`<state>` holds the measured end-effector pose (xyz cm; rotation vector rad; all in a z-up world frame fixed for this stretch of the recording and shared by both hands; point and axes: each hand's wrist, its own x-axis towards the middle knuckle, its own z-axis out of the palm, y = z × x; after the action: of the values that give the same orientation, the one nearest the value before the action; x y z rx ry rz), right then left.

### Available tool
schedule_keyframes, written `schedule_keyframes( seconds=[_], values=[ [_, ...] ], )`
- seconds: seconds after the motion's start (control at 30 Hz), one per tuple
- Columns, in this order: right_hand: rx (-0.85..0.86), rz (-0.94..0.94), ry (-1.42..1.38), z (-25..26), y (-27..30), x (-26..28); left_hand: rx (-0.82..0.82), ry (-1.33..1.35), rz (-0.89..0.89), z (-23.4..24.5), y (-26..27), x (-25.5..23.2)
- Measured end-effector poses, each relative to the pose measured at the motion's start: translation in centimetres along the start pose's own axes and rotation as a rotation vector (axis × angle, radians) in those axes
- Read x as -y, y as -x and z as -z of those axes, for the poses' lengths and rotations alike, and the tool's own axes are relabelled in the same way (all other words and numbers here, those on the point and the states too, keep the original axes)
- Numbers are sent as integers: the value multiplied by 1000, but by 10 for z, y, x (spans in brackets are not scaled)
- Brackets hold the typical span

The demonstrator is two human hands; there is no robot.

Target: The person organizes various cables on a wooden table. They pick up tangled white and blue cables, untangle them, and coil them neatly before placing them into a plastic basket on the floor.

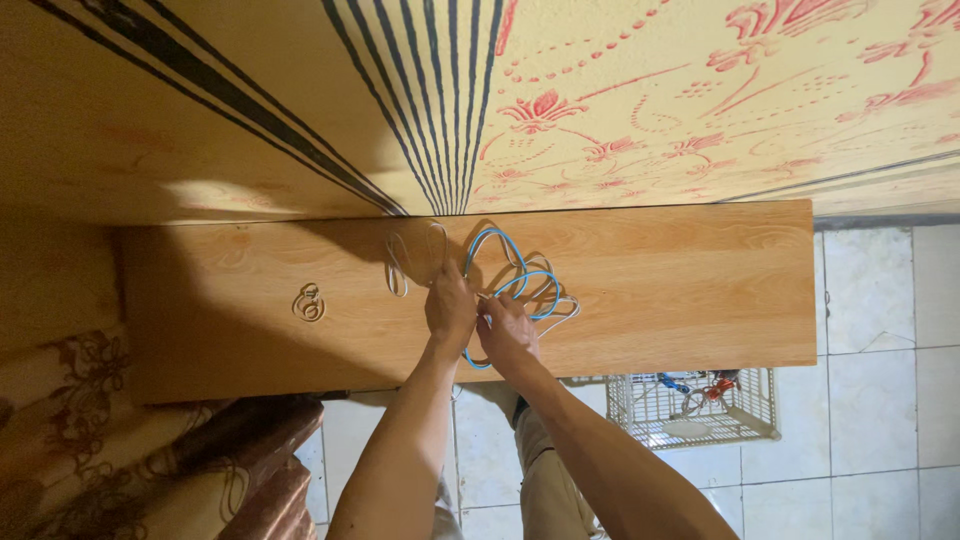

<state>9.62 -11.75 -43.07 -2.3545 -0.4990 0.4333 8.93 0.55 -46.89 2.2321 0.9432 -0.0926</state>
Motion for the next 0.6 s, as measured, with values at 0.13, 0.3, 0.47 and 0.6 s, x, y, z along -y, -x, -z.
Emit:
schedule_keyframes(
  seconds=[0.13,0.3,0.47,0.6],
  values=[
    [17,-9,-30,11,12,-2,94,-56,51,-1,-9,7],
    [-89,-8,-26,53,15,20,20,54,-267,64,28,-8],
    [-204,192,-28,115,9,64,41,256,-387,147,86,-52],
    [-91,159,-257,138,18,89,105,381,-362,191,124,-82]
  ],
)
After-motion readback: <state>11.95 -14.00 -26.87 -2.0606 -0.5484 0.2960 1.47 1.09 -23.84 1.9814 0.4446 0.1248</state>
